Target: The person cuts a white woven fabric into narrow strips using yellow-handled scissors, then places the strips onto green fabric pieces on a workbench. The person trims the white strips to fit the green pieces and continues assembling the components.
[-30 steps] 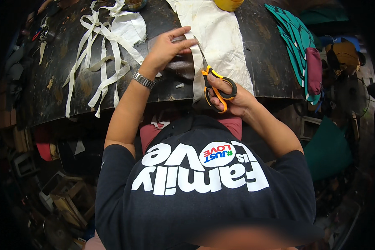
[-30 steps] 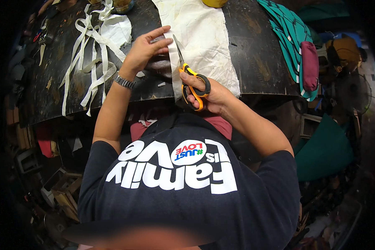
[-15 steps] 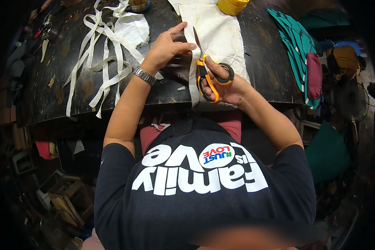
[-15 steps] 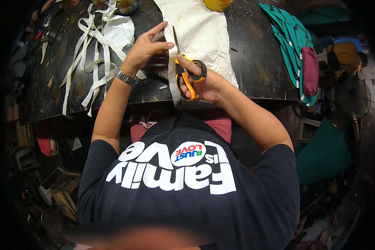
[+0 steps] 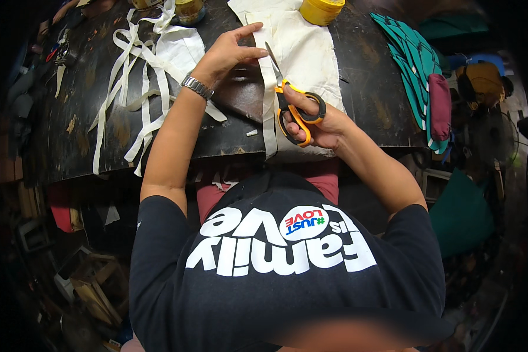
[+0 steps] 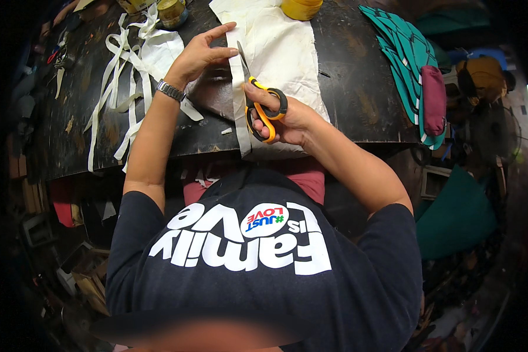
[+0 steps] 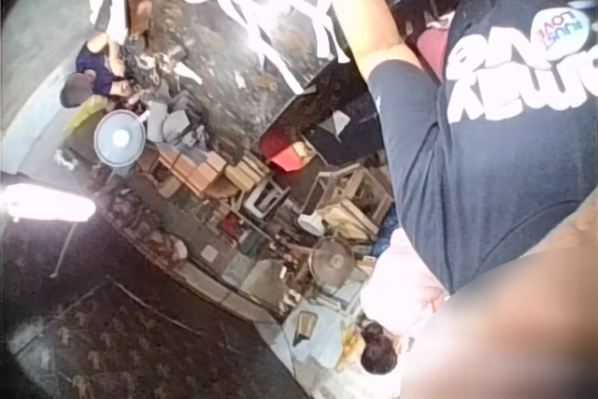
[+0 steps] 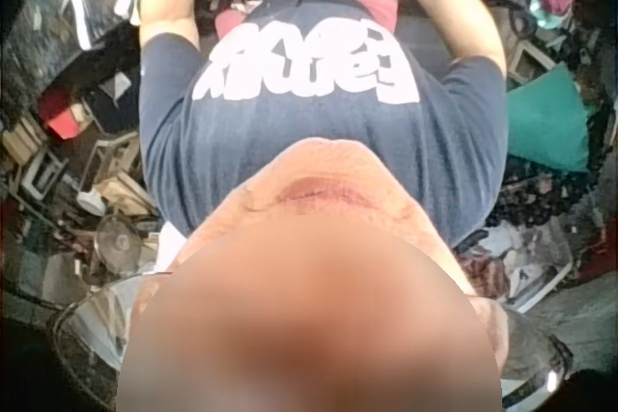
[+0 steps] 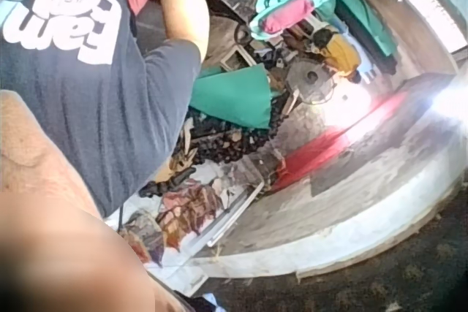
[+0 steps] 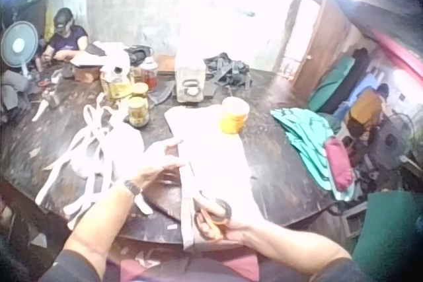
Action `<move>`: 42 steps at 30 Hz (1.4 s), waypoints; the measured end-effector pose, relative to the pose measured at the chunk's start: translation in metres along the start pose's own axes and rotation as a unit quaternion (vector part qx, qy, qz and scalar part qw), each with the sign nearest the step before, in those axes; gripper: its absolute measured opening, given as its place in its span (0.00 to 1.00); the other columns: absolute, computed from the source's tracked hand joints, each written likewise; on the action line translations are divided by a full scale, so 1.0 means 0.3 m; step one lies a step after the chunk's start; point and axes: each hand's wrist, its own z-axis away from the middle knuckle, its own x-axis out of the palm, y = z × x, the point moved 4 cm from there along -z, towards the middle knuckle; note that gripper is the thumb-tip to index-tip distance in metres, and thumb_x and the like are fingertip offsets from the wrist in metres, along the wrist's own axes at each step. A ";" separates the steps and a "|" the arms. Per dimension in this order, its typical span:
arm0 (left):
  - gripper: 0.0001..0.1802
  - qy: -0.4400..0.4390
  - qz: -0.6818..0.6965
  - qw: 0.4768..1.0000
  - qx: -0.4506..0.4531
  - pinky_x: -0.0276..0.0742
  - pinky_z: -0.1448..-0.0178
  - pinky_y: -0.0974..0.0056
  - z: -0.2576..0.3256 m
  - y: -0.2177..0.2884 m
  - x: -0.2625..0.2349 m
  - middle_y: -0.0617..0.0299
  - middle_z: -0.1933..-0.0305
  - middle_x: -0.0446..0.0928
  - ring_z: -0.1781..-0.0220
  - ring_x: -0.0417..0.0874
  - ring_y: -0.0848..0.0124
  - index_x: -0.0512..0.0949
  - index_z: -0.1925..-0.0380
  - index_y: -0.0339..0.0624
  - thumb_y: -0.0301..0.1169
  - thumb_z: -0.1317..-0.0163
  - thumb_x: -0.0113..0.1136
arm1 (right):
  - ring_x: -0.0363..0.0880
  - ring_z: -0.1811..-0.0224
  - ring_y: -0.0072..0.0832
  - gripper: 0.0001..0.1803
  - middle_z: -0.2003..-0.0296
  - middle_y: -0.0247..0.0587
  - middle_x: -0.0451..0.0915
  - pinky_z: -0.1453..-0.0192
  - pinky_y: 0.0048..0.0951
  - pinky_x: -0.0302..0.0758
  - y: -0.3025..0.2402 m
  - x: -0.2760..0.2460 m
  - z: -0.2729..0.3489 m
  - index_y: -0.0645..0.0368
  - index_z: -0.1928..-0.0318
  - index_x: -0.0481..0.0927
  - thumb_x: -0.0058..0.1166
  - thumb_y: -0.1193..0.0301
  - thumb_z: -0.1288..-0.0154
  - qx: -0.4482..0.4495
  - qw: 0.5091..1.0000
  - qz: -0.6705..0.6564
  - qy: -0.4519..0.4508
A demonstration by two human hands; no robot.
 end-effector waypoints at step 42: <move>0.40 0.092 0.127 0.988 0.005 0.86 0.57 0.71 -0.066 -0.041 -0.031 0.51 0.46 0.78 0.57 0.85 0.73 0.65 0.32 0.28 0.25 0.43 0.73 | 0.71 0.87 0.17 0.22 0.81 0.34 0.74 0.86 0.15 0.67 -0.083 -0.092 -0.107 0.53 0.58 0.76 0.63 0.48 0.34 0.032 0.999 -0.004 -0.001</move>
